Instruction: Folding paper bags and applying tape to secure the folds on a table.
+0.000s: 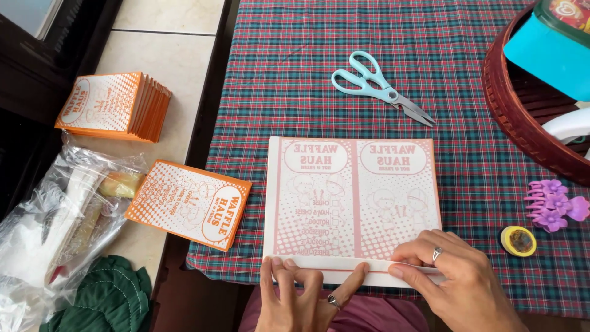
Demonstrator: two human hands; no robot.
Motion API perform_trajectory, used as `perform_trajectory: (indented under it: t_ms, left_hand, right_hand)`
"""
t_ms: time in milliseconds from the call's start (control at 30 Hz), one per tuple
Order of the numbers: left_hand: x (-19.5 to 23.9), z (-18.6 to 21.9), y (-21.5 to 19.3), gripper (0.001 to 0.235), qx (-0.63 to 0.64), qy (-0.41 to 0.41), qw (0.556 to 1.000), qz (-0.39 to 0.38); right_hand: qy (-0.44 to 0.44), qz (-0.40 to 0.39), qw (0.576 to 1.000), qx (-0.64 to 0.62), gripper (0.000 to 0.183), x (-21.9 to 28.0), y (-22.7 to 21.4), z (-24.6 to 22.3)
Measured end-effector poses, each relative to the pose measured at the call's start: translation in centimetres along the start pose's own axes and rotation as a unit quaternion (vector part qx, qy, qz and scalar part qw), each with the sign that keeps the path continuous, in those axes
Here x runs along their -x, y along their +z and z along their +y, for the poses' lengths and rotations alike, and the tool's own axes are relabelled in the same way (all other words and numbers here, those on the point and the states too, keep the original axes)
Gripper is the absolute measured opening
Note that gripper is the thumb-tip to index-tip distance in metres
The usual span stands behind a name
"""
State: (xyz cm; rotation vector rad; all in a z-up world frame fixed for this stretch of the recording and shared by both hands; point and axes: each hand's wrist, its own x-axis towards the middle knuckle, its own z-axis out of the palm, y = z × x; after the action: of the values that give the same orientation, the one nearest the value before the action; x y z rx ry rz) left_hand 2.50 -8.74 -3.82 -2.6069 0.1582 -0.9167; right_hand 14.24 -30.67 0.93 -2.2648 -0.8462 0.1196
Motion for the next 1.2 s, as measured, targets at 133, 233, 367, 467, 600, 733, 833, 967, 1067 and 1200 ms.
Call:
perform_trajectory:
  t_ms: [133,233,367,467,600,733,833,967,1067,1200]
  left_hand:
    - [-0.1,0.6,-0.2,0.093,-0.004,-0.018,1.0,-0.017]
    - [-0.2,0.4,-0.3,0.107,-0.022,0.017,0.999,-0.033]
    - [-0.1,0.7,0.0,0.114,-0.034,0.012,0.999,-0.024]
    - [0.1,0.9,0.0,0.114,-0.038,0.01,0.999,-0.027]
    - [0.0,1.2,0.0,0.102,-0.033,-0.009,0.999,-0.025]
    - [0.2,1.4,0.0,0.111,-0.034,-0.03,0.999,-0.028]
    - [0.1,1.2,0.0,0.114,-0.038,-0.013,0.999,-0.018]
    - [-0.1,1.0,0.0,0.114,-0.036,-0.016,0.999,-0.01]
    - [0.0,0.6,-0.3,0.117,-0.039,0.008,0.999,-0.019]
    - [0.1,0.7,-0.2,0.121,-0.042,0.01,0.999,-0.021]
  right_hand:
    - [0.023,0.0,1.0,-0.005,0.012,-0.2,0.6,0.2]
    - [0.002,0.015,0.998,0.054,0.014,-0.1,0.8,-0.2]
    - [-0.001,0.05,0.995,0.086,0.017,1.2,0.3,0.4]
    - [0.019,0.058,0.997,0.046,0.013,1.9,0.2,0.6]
    - [0.043,0.068,0.997,0.012,0.012,1.8,0.2,0.4]
    - [0.045,0.065,0.997,0.005,0.012,1.7,0.2,0.4]
    - [0.027,0.099,0.995,0.01,0.013,1.9,0.4,0.1]
    - [0.108,0.129,0.984,0.053,0.017,2.8,0.2,-0.5]
    - [0.141,0.153,0.976,0.057,0.015,3.4,0.0,-0.5]
    - [0.23,0.162,0.96,0.004,0.014,4.7,-0.2,0.5]
